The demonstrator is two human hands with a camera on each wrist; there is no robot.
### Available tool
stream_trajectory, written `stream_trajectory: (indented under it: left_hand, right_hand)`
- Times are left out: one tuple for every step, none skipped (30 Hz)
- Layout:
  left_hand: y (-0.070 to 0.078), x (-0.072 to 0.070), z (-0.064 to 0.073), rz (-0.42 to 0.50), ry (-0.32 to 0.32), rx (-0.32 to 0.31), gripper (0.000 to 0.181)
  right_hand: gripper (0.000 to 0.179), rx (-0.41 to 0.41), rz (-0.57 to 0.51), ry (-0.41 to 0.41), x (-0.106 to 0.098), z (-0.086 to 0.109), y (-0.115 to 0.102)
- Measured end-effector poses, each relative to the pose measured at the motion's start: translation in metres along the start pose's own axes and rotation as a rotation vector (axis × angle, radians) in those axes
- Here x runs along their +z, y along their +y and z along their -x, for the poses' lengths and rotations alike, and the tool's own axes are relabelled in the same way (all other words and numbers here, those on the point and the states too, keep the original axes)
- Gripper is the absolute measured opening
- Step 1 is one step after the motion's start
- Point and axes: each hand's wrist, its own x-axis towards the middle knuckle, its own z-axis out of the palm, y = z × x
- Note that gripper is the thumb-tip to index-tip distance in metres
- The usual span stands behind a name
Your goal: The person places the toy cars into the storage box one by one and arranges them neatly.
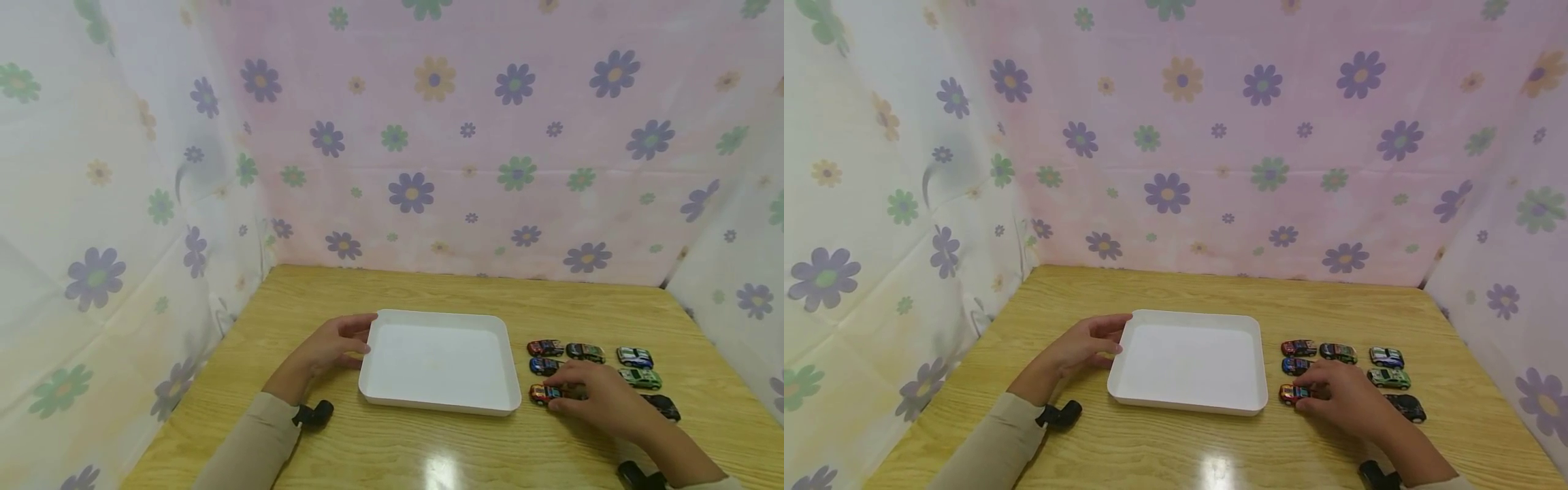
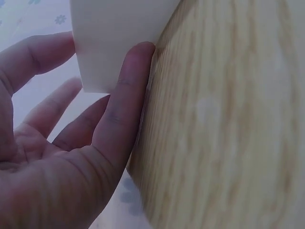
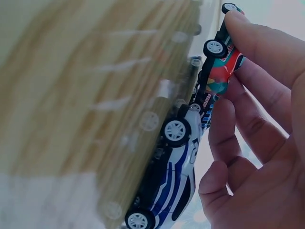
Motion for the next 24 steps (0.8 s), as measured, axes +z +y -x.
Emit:
stream_trajectory:
  left_hand:
    - [0.0,0.0,0.0,-0.004,0.002,-0.002,0.073]
    - [0.0,0.0,0.0,-0.012,0.002,0.001,0.071]
    - [0.0,0.001,0.0,-0.015,0.003,0.0,0.07]
    - [0.0,0.001,0.0,-0.014,0.006,-0.002,0.07]
    - [0.0,0.001,0.001,-0.01,0.011,-0.008,0.07]
    - [0.0,0.001,0.001,-0.011,0.013,-0.009,0.07]
    - [0.0,0.001,0.001,-0.014,0.015,-0.009,0.07]
    - [0.0,0.001,0.001,-0.015,0.016,-0.009,0.07]
    - [0.0,0.001,0.001,-0.01,0.017,-0.015,0.071]
    - [0.0,0.001,0.001,-0.008,0.016,-0.013,0.071]
    - [0.0,0.001,0.001,-0.006,0.014,-0.01,0.071]
    - [-0.001,0.0,0.001,-0.006,0.012,-0.007,0.072]
    - [-0.001,0.0,0.001,-0.003,0.011,-0.004,0.073]
    - [-0.001,0.0,0.001,0.001,0.01,-0.002,0.073]
    - [-0.001,0.0,0.002,0.005,0.01,0.001,0.074]
    - [-0.001,0.0,0.002,0.008,0.011,0.004,0.075]
    - [-0.001,0.0,0.001,0.012,0.013,0.006,0.075]
    - [-0.001,0.0,0.001,0.016,0.017,0.006,0.076]
    - [-0.001,0.0,0.001,0.021,0.019,0.007,0.076]
    - [-0.001,0.0,0.001,0.026,0.02,0.007,0.077]
    - [-0.001,0.0,0.001,0.029,0.021,0.008,0.078]
    - [-0.001,-0.001,0.0,0.031,0.021,0.009,0.078]
    - [-0.001,-0.001,0.0,0.033,0.019,0.009,0.079]
    - [-0.002,-0.001,0.0,0.034,0.018,0.01,0.079]
  right_hand:
    - [0.032,-0.006,0.0,0.006,0.0,0.0,0.0]
    - [0.032,-0.014,0.003,0.012,0.001,0.0,0.0]
    - [0.033,-0.023,0.004,0.019,0.001,0.0,-0.001]
    - [0.033,-0.039,0.008,0.025,0.001,0.0,-0.001]
    - [0.033,-0.048,0.009,0.032,0.001,0.0,-0.001]
    - [0.033,-0.054,0.008,0.038,0.002,0.0,-0.001]
    - [0.033,-0.053,0.007,0.046,0.002,-0.001,-0.001]
    - [0.033,-0.062,0.008,0.049,0.002,-0.001,-0.002]
    - [0.033,-0.069,0.006,0.051,0.002,-0.002,-0.002]
    - [0.033,-0.074,0.005,0.052,0.002,-0.002,-0.002]
    - [0.033,-0.069,0.001,0.053,0.002,-0.003,-0.003]
    - [0.034,-0.071,-0.003,0.051,0.002,-0.003,-0.003]
    - [0.034,-0.071,-0.008,0.052,0.001,-0.004,-0.004]
    - [0.034,-0.074,-0.007,0.05,0.001,-0.004,-0.004]
    - [0.034,-0.067,-0.011,0.051,0.001,-0.004,-0.005]
    - [0.034,-0.062,-0.013,0.051,0.001,-0.004,-0.005]
    - [0.034,-0.058,-0.01,0.053,0.0,-0.004,-0.005]
    - [0.033,-0.053,-0.005,0.06,0.0,-0.005,-0.006]
    - [0.033,-0.055,-0.003,0.067,-0.001,-0.005,-0.007]
    - [0.033,-0.057,0.004,0.076,-0.002,-0.005,-0.007]
    - [0.032,-0.055,0.009,0.082,-0.002,-0.005,-0.008]
    - [0.032,-0.056,0.017,0.088,-0.003,-0.005,-0.009]
    - [0.033,-0.057,0.023,0.096,-0.004,-0.005,-0.01]
    - [0.033,-0.059,0.026,0.103,-0.005,-0.006,-0.012]
